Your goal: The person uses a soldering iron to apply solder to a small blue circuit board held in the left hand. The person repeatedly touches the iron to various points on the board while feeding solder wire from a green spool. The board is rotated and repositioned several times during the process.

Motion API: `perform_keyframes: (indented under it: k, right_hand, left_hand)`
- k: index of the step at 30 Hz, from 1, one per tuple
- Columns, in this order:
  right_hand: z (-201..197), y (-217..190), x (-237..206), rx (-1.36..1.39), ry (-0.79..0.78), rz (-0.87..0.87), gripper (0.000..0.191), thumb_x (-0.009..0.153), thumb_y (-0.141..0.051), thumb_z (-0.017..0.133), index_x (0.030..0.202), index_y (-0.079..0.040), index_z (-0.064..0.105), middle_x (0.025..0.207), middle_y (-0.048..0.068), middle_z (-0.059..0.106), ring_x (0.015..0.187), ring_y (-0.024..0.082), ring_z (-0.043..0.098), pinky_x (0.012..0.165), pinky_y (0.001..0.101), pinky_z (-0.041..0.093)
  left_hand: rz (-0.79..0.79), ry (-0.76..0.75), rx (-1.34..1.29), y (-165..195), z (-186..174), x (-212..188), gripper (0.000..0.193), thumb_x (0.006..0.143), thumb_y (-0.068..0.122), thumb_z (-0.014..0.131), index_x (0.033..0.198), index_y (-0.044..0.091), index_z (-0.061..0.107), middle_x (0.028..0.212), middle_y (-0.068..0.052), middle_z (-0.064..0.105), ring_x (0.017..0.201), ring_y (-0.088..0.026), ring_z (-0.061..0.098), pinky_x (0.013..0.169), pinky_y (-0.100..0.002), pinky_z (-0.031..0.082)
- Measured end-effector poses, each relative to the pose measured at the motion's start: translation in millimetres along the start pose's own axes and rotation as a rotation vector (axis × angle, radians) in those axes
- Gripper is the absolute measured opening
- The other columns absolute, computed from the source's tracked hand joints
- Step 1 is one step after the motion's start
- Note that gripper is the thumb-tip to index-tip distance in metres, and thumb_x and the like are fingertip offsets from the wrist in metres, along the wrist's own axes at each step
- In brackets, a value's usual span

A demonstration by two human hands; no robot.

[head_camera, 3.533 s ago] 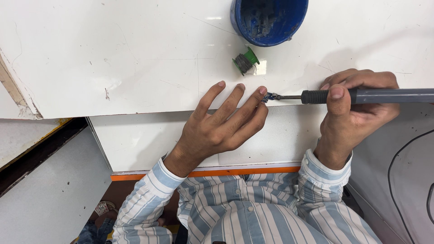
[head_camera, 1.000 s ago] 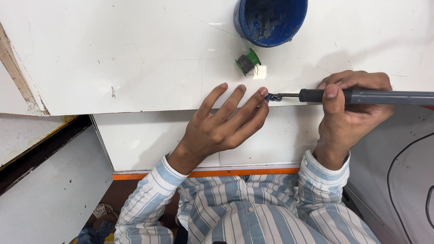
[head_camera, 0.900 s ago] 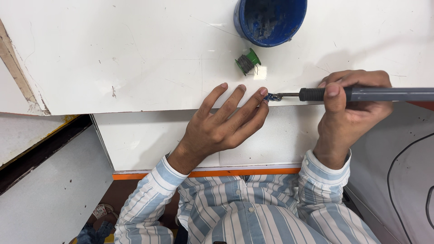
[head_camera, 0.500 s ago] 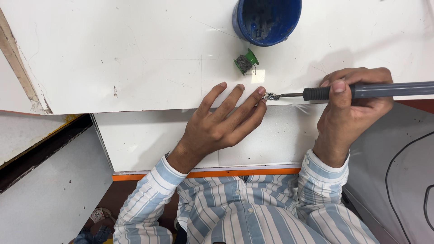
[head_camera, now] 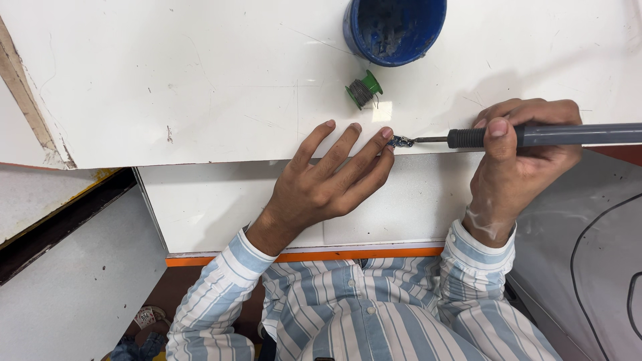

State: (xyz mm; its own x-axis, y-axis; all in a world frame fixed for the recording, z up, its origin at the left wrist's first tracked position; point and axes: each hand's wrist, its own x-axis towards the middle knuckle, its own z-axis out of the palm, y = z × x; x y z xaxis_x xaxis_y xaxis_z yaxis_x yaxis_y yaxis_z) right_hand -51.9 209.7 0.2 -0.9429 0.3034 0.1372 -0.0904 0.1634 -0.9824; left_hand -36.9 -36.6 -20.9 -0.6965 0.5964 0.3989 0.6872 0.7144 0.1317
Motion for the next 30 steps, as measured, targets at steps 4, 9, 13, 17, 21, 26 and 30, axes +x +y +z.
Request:
perform_keyframes:
  k: [4,9,13,17,21,26,30]
  right_hand:
    - [-2,2,1,-0.012,-0.021,-0.015,0.037,0.106,-0.028,0.083,0.102,-0.008,0.052,0.073,0.009,0.062,0.066,0.018,0.066,0.068,0.0316,0.062]
    - [-6,6,2,-0.03,-0.035,-0.028,0.036,0.106,-0.027,0.083,0.101,-0.008,0.052,0.072,0.01,0.063,0.065,0.018,0.067,0.067,0.0317,0.062]
    - [-7,7,2,-0.019,-0.038,-0.028,0.036,0.106,-0.026,0.083,0.101,-0.008,0.052,0.073,0.01,0.063,0.065,0.019,0.067,0.066,0.0316,0.062]
    - [-4,9,0,0.006,0.002,-0.019,0.035,0.106,-0.025,0.083,0.101,-0.008,0.052,0.072,0.01,0.062,0.064,0.019,0.066,0.065,0.0326,0.062]
    - [-6,9,4,0.118,0.048,0.0,0.034,0.108,-0.024,0.08,0.1,-0.006,0.052,0.072,0.011,0.06,0.066,0.021,0.066,0.062,0.0355,0.062]
    - [-8,8,5,0.134,0.064,0.006,0.034,0.108,-0.024,0.079,0.099,-0.006,0.051,0.07,0.011,0.058,0.065,0.021,0.065,0.06,0.0351,0.061]
    - [-10,8,3,0.145,0.062,0.015,0.034,0.11,-0.023,0.079,0.1,-0.005,0.051,0.071,0.012,0.059,0.065,0.021,0.065,0.061,0.0357,0.061]
  left_hand:
    - [0.003,0.001,0.003,0,2,0,0.013,0.108,0.034,0.071,0.12,0.029,0.074,0.145,0.006,0.063,0.124,-0.017,0.06,0.119,-0.041,0.038]
    - [0.005,0.001,0.019,0,2,0,0.012,0.108,0.033,0.071,0.12,0.029,0.073,0.144,0.007,0.063,0.124,-0.017,0.06,0.12,-0.041,0.037]
    - [0.002,0.005,0.016,1,2,1,0.012,0.109,0.032,0.071,0.12,0.029,0.074,0.144,0.007,0.063,0.124,-0.017,0.06,0.12,-0.041,0.037]
    - [-0.008,0.003,-0.011,-1,1,1,0.014,0.108,0.032,0.072,0.121,0.028,0.074,0.143,0.007,0.064,0.125,-0.018,0.059,0.12,-0.042,0.037]
    - [-0.051,-0.005,-0.111,-1,0,2,0.016,0.105,0.03,0.074,0.121,0.028,0.074,0.14,0.008,0.066,0.127,-0.018,0.058,0.119,-0.042,0.038]
    - [-0.162,-0.033,-0.296,2,-8,6,0.022,0.098,0.026,0.078,0.12,0.027,0.075,0.134,0.011,0.068,0.128,-0.017,0.058,0.119,-0.042,0.039]
    - [-0.253,-0.055,-0.377,2,-16,13,0.022,0.095,0.022,0.081,0.116,0.025,0.076,0.12,0.01,0.072,0.123,-0.015,0.061,0.117,-0.042,0.042]
